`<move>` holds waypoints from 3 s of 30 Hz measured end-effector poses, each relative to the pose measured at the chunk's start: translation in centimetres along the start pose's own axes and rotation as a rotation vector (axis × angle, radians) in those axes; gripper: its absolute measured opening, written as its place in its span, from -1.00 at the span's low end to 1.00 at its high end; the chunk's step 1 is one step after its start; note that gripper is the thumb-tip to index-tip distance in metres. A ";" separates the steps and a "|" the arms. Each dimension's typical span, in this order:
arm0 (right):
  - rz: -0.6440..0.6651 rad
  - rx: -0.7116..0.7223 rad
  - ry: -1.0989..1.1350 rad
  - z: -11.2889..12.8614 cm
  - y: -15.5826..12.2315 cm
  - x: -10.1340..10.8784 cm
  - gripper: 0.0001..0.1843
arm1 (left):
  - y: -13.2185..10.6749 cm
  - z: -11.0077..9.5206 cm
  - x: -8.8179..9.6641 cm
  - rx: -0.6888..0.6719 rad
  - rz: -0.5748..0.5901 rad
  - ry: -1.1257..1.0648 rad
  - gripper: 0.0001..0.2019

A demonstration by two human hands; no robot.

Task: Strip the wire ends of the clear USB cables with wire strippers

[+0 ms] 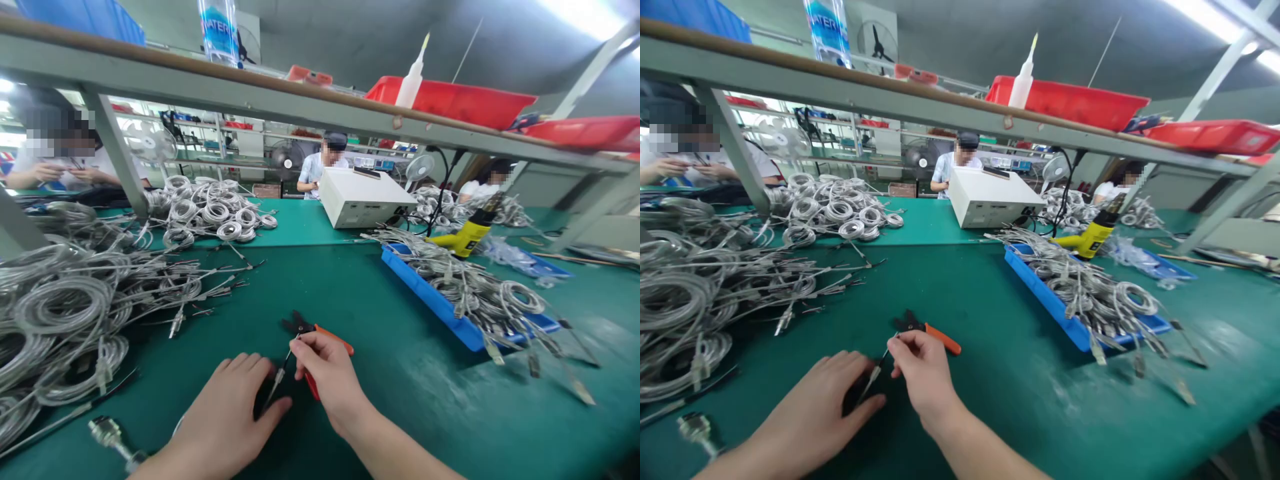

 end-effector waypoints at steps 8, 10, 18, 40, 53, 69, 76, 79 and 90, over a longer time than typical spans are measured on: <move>0.100 -0.067 -0.024 -0.8 -0.8 -1.0 -0.71 | -3.0 1.9 0.5 0.098 0.103 0.263 -0.73; 0.100 -0.058 -0.023 -0.8 -1.0 -1.1 -0.73 | -2.2 0.8 1.1 0.074 0.106 0.208 -0.75; 0.040 0.020 0.043 0.7 0.3 0.0 -0.70 | 2.7 -2.0 0.0 -0.044 -0.049 -0.330 -0.69; 0.057 -0.043 0.020 -0.2 0.5 0.0 -0.76 | 2.7 -0.2 -1.8 0.031 0.070 -0.907 -0.69; 0.098 -0.111 0.153 -0.1 0.2 -0.3 -0.77 | 2.9 -0.1 -2.2 -0.009 0.173 -1.165 -0.69; -0.254 0.224 0.339 2.6 2.7 3.4 -0.73 | 3.1 -0.3 -2.2 0.037 0.177 -1.227 -0.68; 0.091 -0.001 0.088 -0.4 0.4 -0.3 -0.80 | 3.4 0.2 -1.8 0.050 0.047 -1.232 -0.68; 0.127 0.025 0.066 -0.3 -0.1 -0.8 -0.84 | 3.4 0.0 -1.8 0.009 0.063 -1.214 -0.68; 0.058 0.114 0.028 0.1 0.3 -0.1 -0.90 | 3.5 0.1 -2.1 0.017 0.086 -1.154 -0.70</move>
Point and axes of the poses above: each hand's wrist, its own y-axis towards the middle knuckle, its own x-axis out of the back of the hand, z = x × y, the point moved 4 cm from there along y, towards the middle knuckle, and after that the axes turned 8 degrees about y, right-handed, at the moved point
